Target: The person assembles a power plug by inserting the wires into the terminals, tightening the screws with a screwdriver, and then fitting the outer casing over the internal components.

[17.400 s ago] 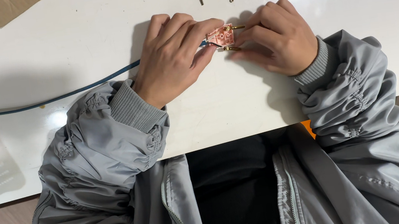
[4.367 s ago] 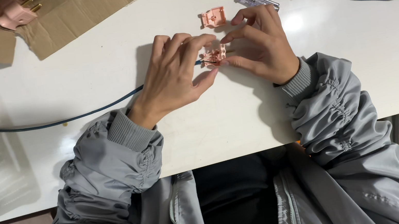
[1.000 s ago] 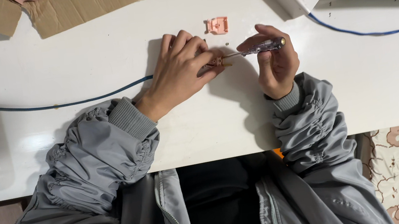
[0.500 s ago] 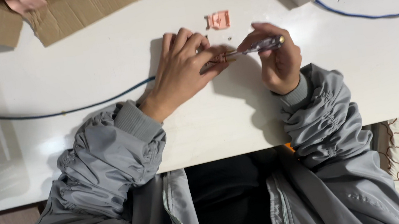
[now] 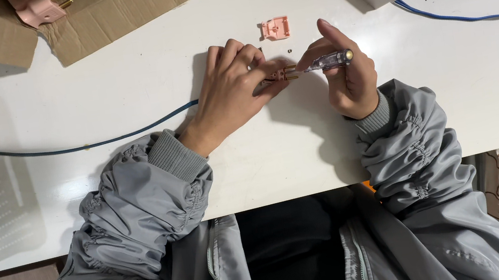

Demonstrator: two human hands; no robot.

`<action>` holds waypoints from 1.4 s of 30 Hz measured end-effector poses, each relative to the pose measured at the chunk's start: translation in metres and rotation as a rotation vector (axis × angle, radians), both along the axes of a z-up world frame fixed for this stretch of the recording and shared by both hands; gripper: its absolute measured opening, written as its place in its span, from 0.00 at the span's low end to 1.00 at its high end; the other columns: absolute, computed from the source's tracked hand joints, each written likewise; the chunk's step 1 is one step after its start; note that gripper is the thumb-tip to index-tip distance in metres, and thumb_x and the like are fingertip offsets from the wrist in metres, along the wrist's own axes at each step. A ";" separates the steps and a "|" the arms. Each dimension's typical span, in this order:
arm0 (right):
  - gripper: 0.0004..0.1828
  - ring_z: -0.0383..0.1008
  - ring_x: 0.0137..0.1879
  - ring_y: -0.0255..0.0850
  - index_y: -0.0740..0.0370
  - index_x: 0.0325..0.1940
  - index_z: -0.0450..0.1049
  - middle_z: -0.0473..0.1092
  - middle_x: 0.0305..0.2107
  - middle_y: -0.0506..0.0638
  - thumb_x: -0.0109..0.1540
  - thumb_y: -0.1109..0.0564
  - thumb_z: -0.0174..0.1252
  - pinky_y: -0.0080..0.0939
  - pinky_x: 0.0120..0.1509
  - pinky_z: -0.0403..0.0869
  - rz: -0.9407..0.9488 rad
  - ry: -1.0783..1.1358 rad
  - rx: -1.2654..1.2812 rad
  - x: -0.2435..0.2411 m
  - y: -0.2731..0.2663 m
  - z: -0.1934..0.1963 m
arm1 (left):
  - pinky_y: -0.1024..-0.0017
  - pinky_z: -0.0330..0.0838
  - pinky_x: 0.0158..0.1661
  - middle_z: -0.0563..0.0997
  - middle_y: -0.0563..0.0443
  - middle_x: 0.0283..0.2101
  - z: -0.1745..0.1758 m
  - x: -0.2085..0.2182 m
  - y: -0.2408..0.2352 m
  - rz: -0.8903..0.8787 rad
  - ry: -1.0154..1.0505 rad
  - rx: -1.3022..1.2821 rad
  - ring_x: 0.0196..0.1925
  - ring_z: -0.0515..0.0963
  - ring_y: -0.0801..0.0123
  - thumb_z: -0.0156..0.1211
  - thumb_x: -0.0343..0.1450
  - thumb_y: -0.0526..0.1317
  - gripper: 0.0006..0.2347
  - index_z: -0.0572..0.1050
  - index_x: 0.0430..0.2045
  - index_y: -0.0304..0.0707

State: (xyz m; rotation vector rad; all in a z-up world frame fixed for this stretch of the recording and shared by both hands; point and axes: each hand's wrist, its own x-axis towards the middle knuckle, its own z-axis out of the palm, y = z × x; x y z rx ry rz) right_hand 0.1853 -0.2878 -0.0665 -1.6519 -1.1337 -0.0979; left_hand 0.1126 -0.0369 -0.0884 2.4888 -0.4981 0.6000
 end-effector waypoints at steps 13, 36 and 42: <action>0.27 0.81 0.45 0.57 0.89 0.78 0.62 0.81 0.39 0.66 0.80 0.60 0.46 0.58 0.59 0.76 0.094 -0.066 0.086 0.008 0.007 0.000 | 0.58 0.64 0.51 0.74 0.60 0.38 -0.008 0.002 -0.004 -0.009 0.026 -0.098 0.48 0.73 0.64 0.75 0.79 0.57 0.12 0.87 0.47 0.58; 0.17 0.82 0.51 0.60 0.64 0.71 0.57 0.74 0.45 0.69 0.81 0.67 0.54 0.58 0.61 0.86 0.135 -0.009 0.153 0.012 0.003 -0.002 | 0.58 0.62 0.46 0.77 0.56 0.44 0.006 0.001 0.003 -0.043 0.003 0.063 0.47 0.72 0.58 0.66 0.84 0.60 0.14 0.87 0.54 0.58; 0.20 0.82 0.49 0.61 0.62 0.66 0.56 0.72 0.43 0.68 0.77 0.67 0.60 0.57 0.58 0.86 0.102 0.051 0.156 0.010 0.001 -0.002 | 0.59 0.64 0.48 0.78 0.58 0.44 0.001 0.001 0.002 -0.025 -0.007 0.049 0.49 0.74 0.59 0.70 0.83 0.59 0.15 0.83 0.61 0.63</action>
